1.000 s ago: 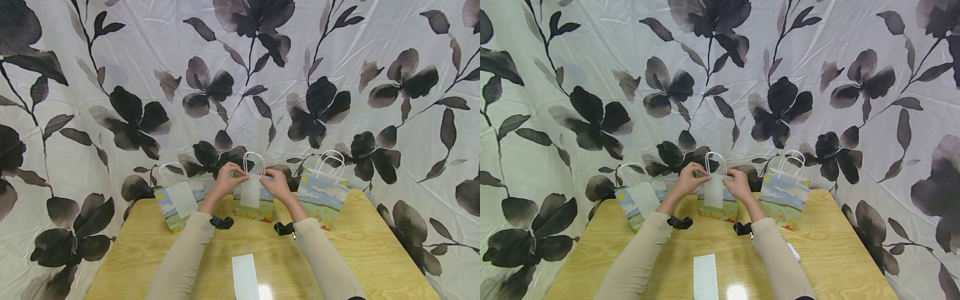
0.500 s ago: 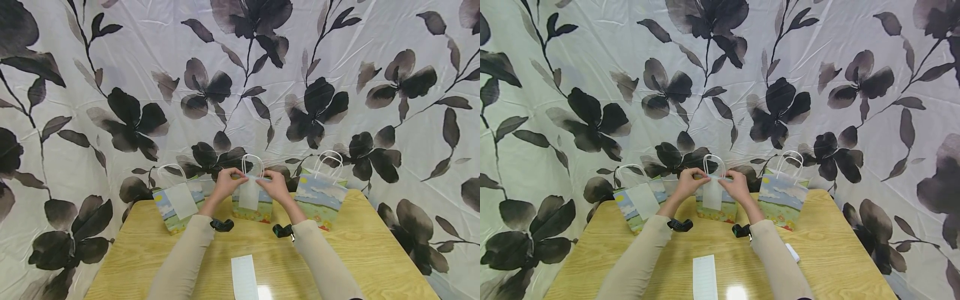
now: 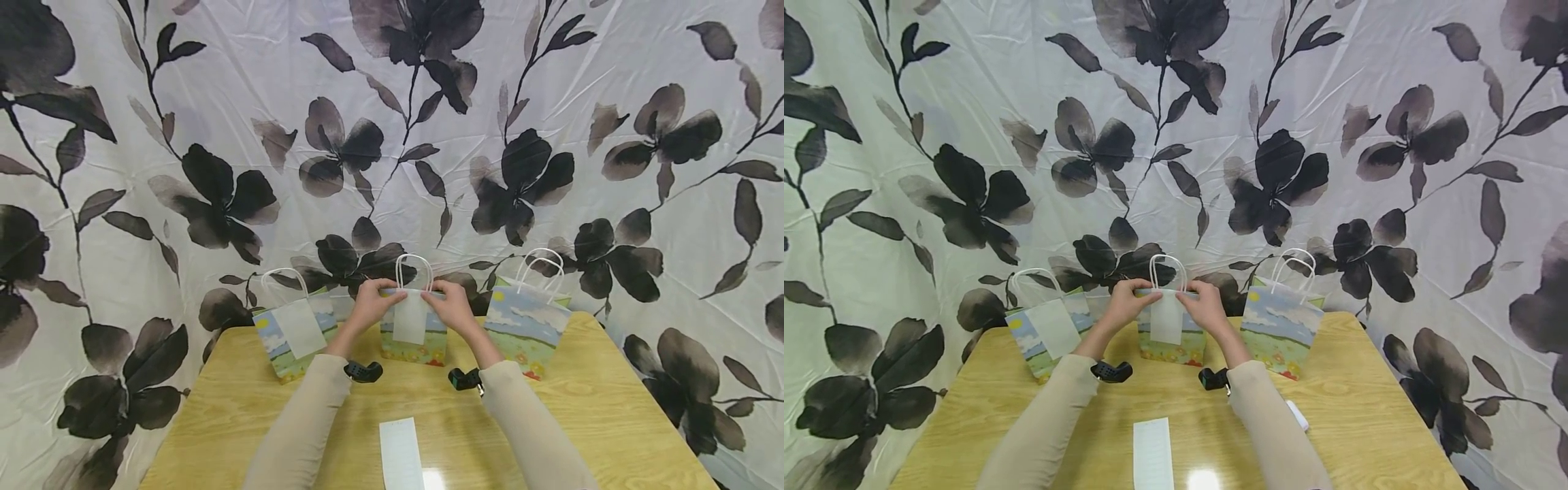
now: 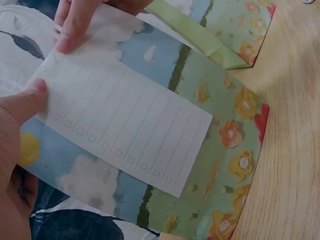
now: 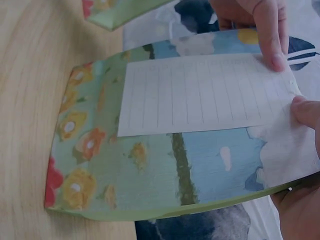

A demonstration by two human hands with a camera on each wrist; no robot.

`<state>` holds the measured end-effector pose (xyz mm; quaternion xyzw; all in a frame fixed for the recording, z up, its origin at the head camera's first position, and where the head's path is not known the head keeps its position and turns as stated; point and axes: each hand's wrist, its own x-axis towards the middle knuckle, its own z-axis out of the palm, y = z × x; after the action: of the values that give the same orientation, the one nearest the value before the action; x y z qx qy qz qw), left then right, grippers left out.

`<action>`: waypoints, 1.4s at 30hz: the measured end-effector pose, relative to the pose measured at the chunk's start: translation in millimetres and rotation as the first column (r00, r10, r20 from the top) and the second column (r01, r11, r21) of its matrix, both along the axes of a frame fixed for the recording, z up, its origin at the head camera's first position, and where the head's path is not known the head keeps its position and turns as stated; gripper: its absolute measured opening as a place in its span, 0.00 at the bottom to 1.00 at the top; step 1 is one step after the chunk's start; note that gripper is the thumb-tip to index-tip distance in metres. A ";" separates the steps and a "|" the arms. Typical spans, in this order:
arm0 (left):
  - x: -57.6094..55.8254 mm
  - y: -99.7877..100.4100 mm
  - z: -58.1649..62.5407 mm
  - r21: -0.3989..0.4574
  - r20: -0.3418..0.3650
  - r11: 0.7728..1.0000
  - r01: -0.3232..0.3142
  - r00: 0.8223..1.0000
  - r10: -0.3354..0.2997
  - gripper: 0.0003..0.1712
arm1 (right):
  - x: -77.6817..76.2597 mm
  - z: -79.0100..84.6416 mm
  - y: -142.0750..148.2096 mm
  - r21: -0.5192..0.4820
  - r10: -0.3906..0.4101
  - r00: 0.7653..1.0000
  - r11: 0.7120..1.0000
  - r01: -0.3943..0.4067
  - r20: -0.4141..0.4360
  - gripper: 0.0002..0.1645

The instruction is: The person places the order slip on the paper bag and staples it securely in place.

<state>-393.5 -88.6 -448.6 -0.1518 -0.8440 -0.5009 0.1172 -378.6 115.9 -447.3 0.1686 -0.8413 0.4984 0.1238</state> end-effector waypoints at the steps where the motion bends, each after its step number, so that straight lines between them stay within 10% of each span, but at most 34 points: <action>1: 0.8 0.6 0.5 -0.011 0.008 1.000 0.002 1.000 -0.002 0.16 | 0.2 0.0 0.5 0.005 0.005 1.000 1.000 -0.005 -0.002 0.07; 42: -3.3 6.0 0.4 -0.070 0.018 0.997 0.034 0.999 -0.032 0.10 | -14.6 -4.7 8.6 0.020 0.046 0.999 0.999 -0.046 -0.013 0.09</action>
<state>-396.8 -82.6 -448.1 -0.1656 -0.8595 -0.4738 0.0962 -393.2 124.5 -452.1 0.1925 -0.8413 0.4916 0.1163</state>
